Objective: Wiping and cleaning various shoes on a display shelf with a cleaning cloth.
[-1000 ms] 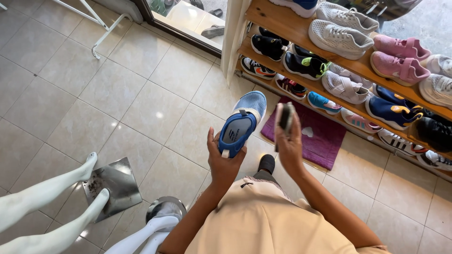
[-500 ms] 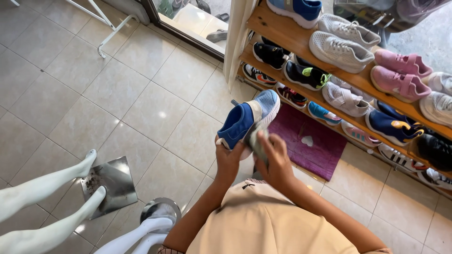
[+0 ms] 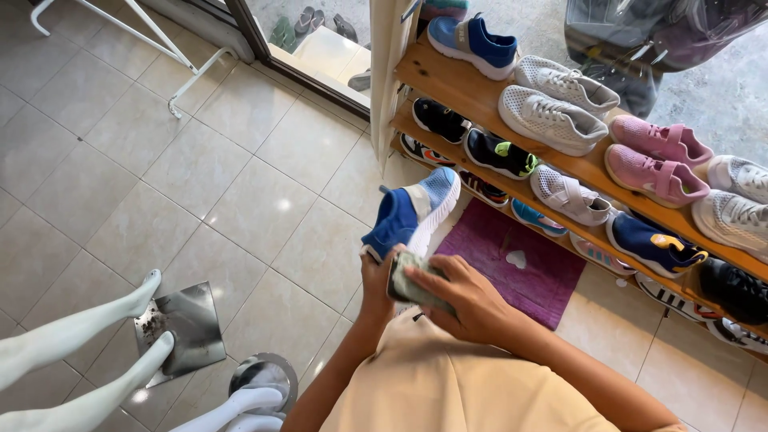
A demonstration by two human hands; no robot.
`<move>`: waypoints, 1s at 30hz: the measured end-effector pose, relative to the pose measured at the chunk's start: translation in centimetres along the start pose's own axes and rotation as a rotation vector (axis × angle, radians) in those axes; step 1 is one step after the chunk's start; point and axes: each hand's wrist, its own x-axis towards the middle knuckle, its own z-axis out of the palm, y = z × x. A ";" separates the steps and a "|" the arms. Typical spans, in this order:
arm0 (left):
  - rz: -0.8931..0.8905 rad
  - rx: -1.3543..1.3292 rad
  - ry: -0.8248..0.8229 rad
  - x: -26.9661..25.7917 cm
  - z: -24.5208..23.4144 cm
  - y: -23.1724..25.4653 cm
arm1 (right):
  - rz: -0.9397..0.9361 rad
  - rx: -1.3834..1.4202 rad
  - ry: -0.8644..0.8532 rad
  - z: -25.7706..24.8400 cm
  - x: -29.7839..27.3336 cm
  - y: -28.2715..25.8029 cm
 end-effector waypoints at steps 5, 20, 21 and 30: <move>-0.605 -0.506 0.000 0.7 2.1 0.6 | -0.279 -0.262 0.136 -0.7 -0.2 2.1; -0.638 -0.600 -0.294 -1.0 6.1 -0.7 | -0.397 -0.505 0.365 -5.2 -2.2 9.5; -0.670 -0.493 -0.212 -1.1 7.0 -0.2 | -0.103 -0.504 0.281 -6.2 -2.2 11.0; -0.632 -0.329 -0.150 -1.4 8.5 -2.7 | 0.304 -0.171 0.183 -5.3 -5.1 13.9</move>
